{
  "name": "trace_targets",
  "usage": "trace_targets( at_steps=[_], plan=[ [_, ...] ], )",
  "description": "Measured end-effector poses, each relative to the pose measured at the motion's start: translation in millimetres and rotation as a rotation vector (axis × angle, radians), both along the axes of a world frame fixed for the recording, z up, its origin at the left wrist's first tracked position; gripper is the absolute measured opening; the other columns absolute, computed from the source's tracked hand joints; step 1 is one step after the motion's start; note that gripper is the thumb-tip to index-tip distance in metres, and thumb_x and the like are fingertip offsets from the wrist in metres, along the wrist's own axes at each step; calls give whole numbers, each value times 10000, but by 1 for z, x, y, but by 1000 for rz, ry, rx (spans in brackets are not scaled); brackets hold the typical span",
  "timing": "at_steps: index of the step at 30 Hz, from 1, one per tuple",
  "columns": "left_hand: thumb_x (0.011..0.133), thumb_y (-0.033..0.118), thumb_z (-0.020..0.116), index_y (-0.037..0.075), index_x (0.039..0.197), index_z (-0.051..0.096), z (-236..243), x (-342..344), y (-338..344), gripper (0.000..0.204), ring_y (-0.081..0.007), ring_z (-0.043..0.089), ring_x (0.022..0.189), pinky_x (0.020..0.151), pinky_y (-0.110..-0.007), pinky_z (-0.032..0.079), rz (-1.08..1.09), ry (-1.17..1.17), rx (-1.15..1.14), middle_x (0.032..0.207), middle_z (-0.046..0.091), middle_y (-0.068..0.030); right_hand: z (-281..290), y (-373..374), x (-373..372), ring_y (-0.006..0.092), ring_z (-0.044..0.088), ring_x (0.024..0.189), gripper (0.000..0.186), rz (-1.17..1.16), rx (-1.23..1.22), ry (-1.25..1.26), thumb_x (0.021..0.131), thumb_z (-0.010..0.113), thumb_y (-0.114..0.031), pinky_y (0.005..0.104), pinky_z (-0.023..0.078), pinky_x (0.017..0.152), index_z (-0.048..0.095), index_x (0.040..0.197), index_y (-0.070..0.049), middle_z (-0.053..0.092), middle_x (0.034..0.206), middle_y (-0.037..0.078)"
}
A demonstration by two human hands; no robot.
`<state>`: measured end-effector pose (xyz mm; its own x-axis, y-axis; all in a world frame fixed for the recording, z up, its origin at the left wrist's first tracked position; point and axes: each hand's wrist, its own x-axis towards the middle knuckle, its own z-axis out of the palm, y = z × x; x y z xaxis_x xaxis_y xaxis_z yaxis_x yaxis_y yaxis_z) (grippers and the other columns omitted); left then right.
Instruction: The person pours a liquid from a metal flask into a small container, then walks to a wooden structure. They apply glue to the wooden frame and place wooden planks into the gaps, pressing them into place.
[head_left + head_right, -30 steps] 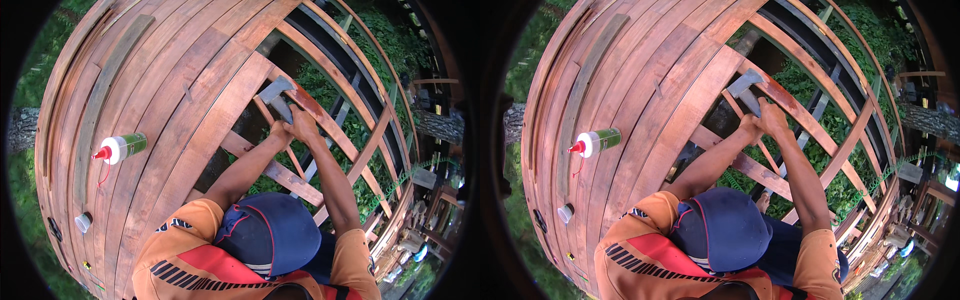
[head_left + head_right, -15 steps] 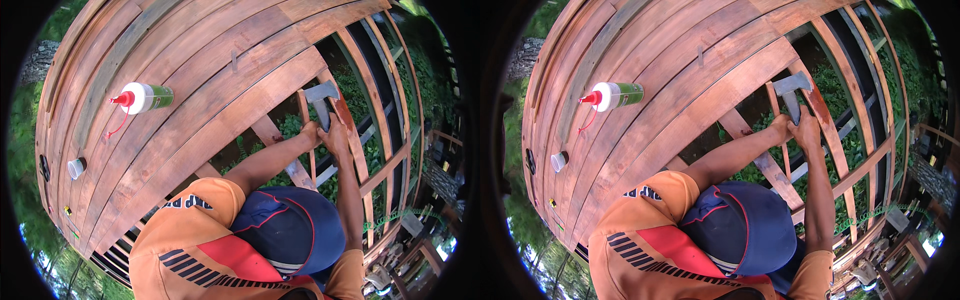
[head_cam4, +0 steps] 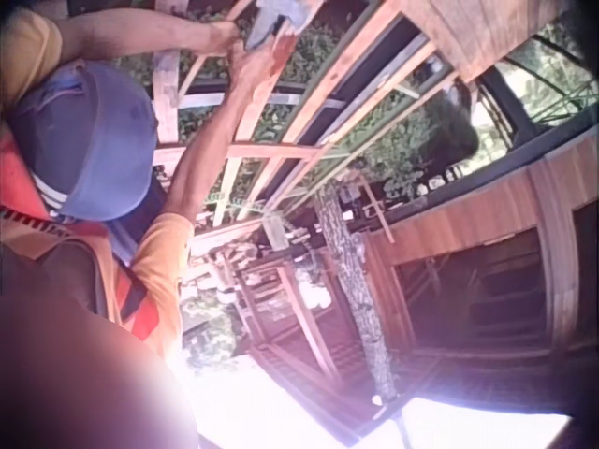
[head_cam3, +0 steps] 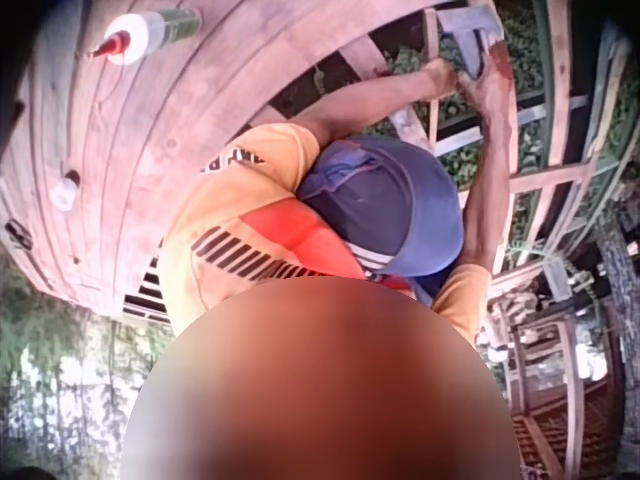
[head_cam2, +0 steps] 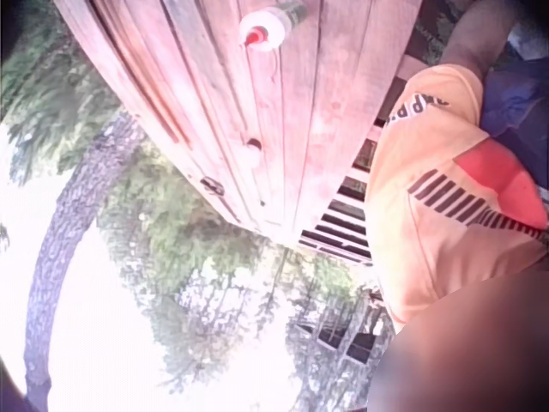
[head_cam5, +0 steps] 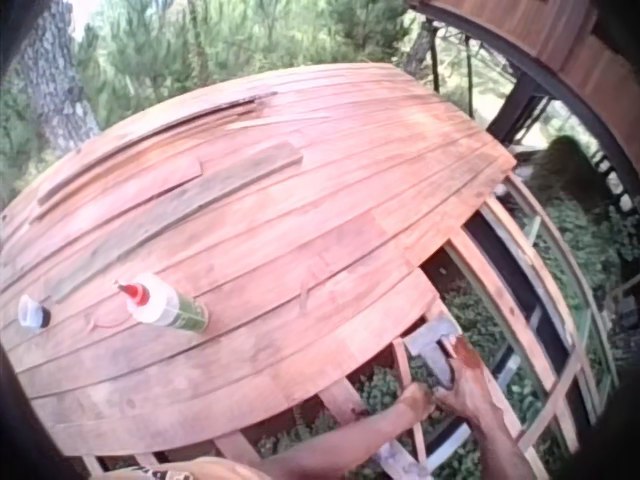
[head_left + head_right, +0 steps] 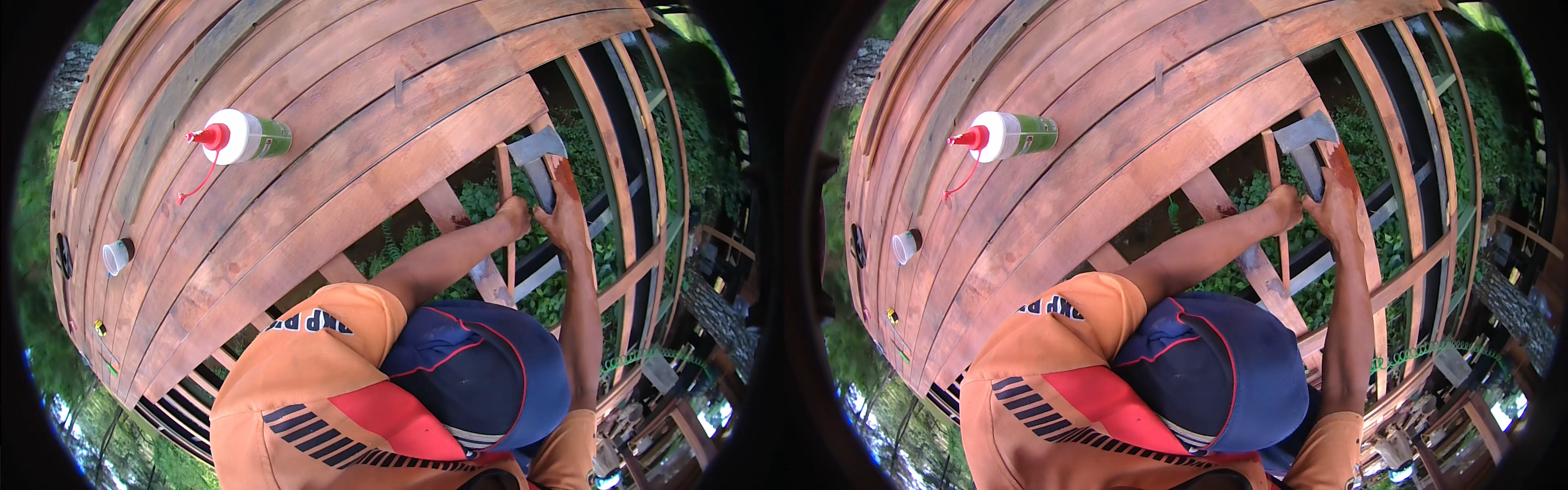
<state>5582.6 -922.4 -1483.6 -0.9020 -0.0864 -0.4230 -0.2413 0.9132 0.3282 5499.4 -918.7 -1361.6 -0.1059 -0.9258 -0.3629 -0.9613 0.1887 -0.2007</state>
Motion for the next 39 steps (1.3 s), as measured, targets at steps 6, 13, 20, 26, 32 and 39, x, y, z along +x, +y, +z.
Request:
trace_targets(
  at_steps=[6, 13, 20, 26, 32, 39],
  plan=[
    [852, 244, 757, 143, 1039, 818, -20, -16, 3, 220, -324, 745, 858, 691, -517, 597, -7, -40, -4, 964, 778, -58, -1, -11, -11, 367, 715, 765, 616, -62, 42, -81, 825, 755, -155, 447, 541, 725, 562, 1386, 10, 699, 904, 266],
    [846, 218, 739, 121, 1006, 816, -20, -17, 4, 202, -337, 727, 731, 625, -530, 582, 7, -28, -38, 861, 757, -90, -1, -13, -10, 177, 654, 567, 438, -350, -103, -57, 875, 751, -179, 351, 517, 545, 604, 1241, 13, 684, 722, 123],
    [886, 255, 711, 139, 1053, 822, -36, -24, 7, 232, -300, 750, 868, 687, -496, 608, 68, 2, 11, 1017, 782, -43, -5, -3, 6, 438, 727, 930, 614, -56, 55, -27, 769, 743, -213, 484, 555, 816, 607, 1314, 33, 709, 982, 316],
    [904, 205, 700, 94, 1019, 815, -23, -11, 6, 197, -293, 741, 745, 623, -472, 595, 6, -16, -56, 913, 776, -61, 6, -1, 13, 424, 733, 926, 613, -78, 6, -54, 752, 766, -190, 477, 571, 841, 619, 1311, 15, 724, 1030, 291],
    [846, 286, 786, 161, 1080, 803, 1, 5, -2, 265, -246, 749, 912, 727, -442, 594, 30, -33, -73, 1037, 769, -9, 3, -1, -7, 432, 720, 959, 664, -150, -50, -1, 741, 809, -206, 472, 556, 891, 609, 1334, 18, 711, 1062, 299],
    [846, 269, 759, 147, 1041, 811, -8, 0, 1, 237, -267, 754, 865, 685, -450, 600, 97, -2, -4, 996, 774, -32, -5, 1, 12, 414, 727, 917, 655, -59, 24, 5, 767, 769, -213, 451, 565, 850, 596, 1345, 42, 721, 987, 290]
  ],
)
